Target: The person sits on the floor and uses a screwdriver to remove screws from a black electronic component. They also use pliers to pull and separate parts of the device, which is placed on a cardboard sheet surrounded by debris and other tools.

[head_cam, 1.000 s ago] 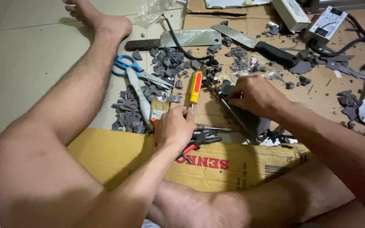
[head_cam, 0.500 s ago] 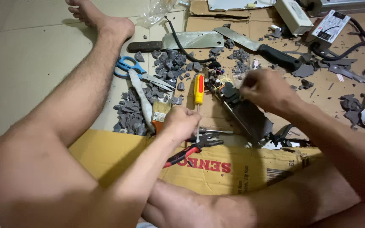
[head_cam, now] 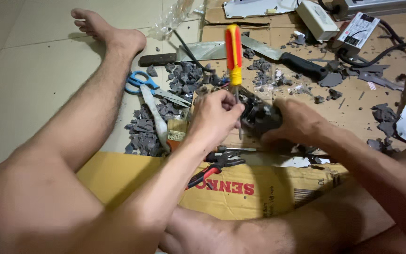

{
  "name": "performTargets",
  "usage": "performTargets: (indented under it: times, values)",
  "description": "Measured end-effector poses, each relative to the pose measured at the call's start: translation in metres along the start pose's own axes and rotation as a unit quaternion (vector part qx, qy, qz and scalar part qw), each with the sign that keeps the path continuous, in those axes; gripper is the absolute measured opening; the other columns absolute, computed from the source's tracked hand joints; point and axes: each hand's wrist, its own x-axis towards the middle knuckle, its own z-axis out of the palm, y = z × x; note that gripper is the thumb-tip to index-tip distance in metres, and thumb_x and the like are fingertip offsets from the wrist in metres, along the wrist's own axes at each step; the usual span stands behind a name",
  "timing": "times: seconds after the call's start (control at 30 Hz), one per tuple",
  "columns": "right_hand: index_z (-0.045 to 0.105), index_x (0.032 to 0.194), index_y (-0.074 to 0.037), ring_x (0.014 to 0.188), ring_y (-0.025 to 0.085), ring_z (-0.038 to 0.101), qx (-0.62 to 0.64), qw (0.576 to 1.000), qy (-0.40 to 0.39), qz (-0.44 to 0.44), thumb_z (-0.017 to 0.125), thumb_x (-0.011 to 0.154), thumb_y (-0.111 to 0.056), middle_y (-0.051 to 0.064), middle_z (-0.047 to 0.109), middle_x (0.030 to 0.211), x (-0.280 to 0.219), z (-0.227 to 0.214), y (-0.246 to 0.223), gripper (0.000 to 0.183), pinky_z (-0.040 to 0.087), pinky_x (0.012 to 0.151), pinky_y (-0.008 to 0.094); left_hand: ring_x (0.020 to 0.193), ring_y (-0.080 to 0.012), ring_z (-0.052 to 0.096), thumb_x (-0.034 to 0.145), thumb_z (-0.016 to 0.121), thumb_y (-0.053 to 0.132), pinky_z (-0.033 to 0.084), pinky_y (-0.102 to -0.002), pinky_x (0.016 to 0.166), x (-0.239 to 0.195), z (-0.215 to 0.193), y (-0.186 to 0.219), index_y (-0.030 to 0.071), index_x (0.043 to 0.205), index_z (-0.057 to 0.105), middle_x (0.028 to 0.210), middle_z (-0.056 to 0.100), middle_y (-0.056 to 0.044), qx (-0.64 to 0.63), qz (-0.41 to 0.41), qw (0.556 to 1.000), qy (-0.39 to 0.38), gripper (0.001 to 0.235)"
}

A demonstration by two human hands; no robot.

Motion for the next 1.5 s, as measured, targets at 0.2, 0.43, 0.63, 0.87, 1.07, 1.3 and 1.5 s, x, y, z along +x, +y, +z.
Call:
performTargets:
  times: [0.2, 0.43, 0.63, 0.87, 1.07, 1.3, 1.5]
  values:
    - [0.052, 0.141, -0.026, 0.113, 0.042, 0.066, -0.132, 0.978, 0.131, -0.09, 0.092, 0.066, -0.053, 0.017, 0.058, 0.125, 0.058, -0.005, 0.065, 0.089, 0.061, 0.088, 0.059, 0.088, -0.0286, 0.077, 0.079, 0.065, 0.033, 0.061, -0.042, 0.074, 0.017, 0.015, 0.012, 0.01, 0.09, 0.073, 0.082, 0.077, -0.007, 0.155, 0.015, 0.987, 0.034, 0.027]
    - [0.038, 0.147, -0.01, 0.118, 0.054, 0.059, -0.069, 0.987, 0.074, -0.128, 0.079, 0.086, -0.039, 0.029, 0.054, 0.125, 0.05, -0.014, 0.057, 0.08, 0.058, 0.094, 0.069, 0.093, -0.0328, 0.076, 0.079, 0.062, 0.031, 0.06, -0.046, 0.077, 0.047, 0.035, 0.009, 0.007, 0.092, 0.074, 0.086, 0.077, -0.012, 0.154, 0.034, 0.987, 0.031, 0.03]
    - [0.039, 0.147, -0.01, 0.117, 0.056, 0.06, -0.039, 0.99, 0.052, -0.128, 0.08, 0.084, -0.042, 0.029, 0.056, 0.127, 0.05, -0.016, 0.059, 0.082, 0.056, 0.095, 0.073, 0.101, -0.0401, 0.072, 0.078, 0.06, 0.03, 0.058, -0.052, 0.082, 0.053, 0.047, 0.016, 0.002, 0.092, 0.075, 0.093, 0.075, -0.02, 0.172, 0.052, 0.984, 0.017, 0.034]
    - [0.048, 0.135, -0.01, 0.11, 0.052, 0.066, -0.054, 0.988, 0.07, -0.126, 0.083, 0.081, -0.045, 0.026, 0.063, 0.119, 0.059, -0.011, 0.064, 0.073, 0.058, 0.091, 0.067, 0.101, -0.0466, 0.07, 0.081, 0.063, 0.025, 0.058, -0.055, 0.083, 0.068, 0.061, 0.002, -0.005, 0.096, 0.074, 0.094, 0.073, -0.029, 0.218, 0.087, 0.972, 0.016, 0.036]
    - [0.044, 0.144, -0.016, 0.115, 0.052, 0.063, -0.053, 0.989, 0.068, -0.124, 0.083, 0.08, -0.043, 0.024, 0.061, 0.125, 0.059, -0.01, 0.063, 0.08, 0.057, 0.094, 0.069, 0.103, -0.0444, 0.07, 0.081, 0.061, 0.024, 0.058, -0.053, 0.084, 0.069, 0.064, -0.006, -0.003, 0.094, 0.075, 0.094, 0.073, -0.026, 0.21, 0.072, 0.975, 0.016, 0.033]
    - [0.04, 0.147, -0.014, 0.118, 0.053, 0.061, -0.055, 0.989, 0.059, -0.124, 0.084, 0.078, -0.049, 0.026, 0.059, 0.127, 0.06, -0.012, 0.064, 0.089, 0.056, 0.095, 0.07, 0.104, -0.0468, 0.069, 0.082, 0.063, 0.024, 0.057, -0.055, 0.086, 0.067, 0.057, 0.002, -0.005, 0.094, 0.074, 0.094, 0.072, -0.03, 0.213, 0.076, 0.973, 0.033, 0.033]
    - [0.039, 0.149, -0.013, 0.121, 0.053, 0.059, -0.045, 0.991, 0.049, -0.114, 0.081, 0.083, -0.045, 0.025, 0.058, 0.128, 0.048, -0.017, 0.054, 0.085, 0.054, 0.099, 0.07, 0.103, -0.0447, 0.07, 0.08, 0.062, 0.025, 0.058, -0.053, 0.084, 0.068, 0.057, 0.001, 0.002, 0.088, 0.076, 0.092, 0.073, -0.025, 0.192, 0.067, 0.979, 0.027, 0.027]
